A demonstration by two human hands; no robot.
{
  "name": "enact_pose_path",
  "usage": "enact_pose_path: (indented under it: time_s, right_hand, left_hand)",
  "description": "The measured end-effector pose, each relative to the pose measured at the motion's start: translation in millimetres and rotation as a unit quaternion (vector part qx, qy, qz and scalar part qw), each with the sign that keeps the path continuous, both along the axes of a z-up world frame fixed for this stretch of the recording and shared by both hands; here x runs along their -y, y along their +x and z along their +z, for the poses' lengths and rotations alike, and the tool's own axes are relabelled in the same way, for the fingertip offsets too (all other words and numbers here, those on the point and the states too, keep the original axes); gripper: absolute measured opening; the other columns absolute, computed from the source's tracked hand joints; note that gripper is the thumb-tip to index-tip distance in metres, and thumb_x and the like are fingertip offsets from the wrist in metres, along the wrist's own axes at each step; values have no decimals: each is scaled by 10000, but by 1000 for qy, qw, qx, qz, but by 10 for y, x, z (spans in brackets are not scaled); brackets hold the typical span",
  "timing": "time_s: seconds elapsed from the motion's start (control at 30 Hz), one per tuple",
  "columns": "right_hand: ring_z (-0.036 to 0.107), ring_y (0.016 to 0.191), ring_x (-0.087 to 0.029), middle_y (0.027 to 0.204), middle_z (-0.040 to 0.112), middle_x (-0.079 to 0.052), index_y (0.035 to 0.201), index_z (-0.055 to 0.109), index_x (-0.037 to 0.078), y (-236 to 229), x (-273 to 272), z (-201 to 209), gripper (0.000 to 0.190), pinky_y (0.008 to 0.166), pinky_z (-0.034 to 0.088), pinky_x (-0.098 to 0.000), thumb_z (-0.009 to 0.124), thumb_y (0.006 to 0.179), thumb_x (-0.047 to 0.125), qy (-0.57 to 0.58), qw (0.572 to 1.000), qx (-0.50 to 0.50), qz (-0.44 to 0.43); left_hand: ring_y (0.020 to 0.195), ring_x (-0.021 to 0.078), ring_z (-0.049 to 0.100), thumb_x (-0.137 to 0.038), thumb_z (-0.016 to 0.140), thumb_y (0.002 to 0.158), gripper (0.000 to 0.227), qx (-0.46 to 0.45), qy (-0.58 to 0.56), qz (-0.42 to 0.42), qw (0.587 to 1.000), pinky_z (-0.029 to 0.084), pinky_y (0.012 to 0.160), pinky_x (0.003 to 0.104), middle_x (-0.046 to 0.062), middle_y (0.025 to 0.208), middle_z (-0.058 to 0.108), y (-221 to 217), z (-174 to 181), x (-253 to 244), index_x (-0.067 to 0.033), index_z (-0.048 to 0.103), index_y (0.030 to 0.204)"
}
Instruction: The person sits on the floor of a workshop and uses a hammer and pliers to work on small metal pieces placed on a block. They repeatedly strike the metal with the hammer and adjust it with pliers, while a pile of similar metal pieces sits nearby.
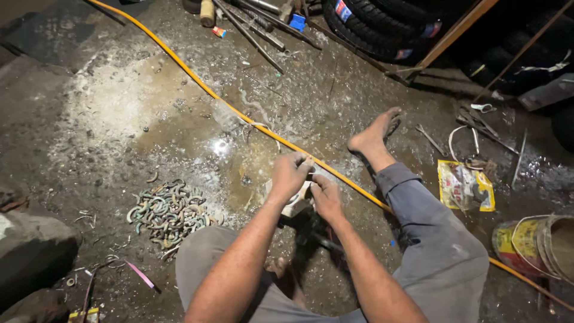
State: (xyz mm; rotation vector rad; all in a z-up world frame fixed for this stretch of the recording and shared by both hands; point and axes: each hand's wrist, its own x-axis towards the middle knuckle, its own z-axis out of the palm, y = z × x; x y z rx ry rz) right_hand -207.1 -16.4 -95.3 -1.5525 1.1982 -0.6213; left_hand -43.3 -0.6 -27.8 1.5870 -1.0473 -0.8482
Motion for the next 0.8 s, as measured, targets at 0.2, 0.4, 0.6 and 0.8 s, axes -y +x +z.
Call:
enact_pose_path:
  time_s: [0.2,0.4,0.6,0.8]
  right_hand:
    - [573,582,-128,612,625,-60,825,704,-1,35,-69,-224,202,553,477,-333,514,855,60,-109,993,-27,-25]
    - [542,548,-96,687,641,-28,888,724,18,26,-129,-181,205,506,435,-279,522,885,53,75,991,86,-69]
    - [492,485,-115,706,635,-56,992,738,53,-86,-17,-365,195,446,376,-284,551,941,81,224,957,167,-79]
    - [732,781,-300,849,741,-212,973,751,0,-349,-6,-996,236,744,558,-431,562,857,80,-118,985,-130,6]
  left_hand:
    - [688,251,701,-192,682,928,193,23,-27,82,996,530,658,394,152,758,733,-1,2,85,-15,744,885]
    - [645,172,698,-184,681,885,165,-47,-19,56,997,539,626,350,91,719,750,77,24,132,-41,761,859]
    - [624,183,681,-181,678,900,163,-66,36,35,997,524,610,355,109,704,730,9,-32,108,-36,746,870]
    - [707,241,709,-183,695,881,151,-17,-71,66,995,539,674,379,133,775,732,-17,113,238,-40,742,896]
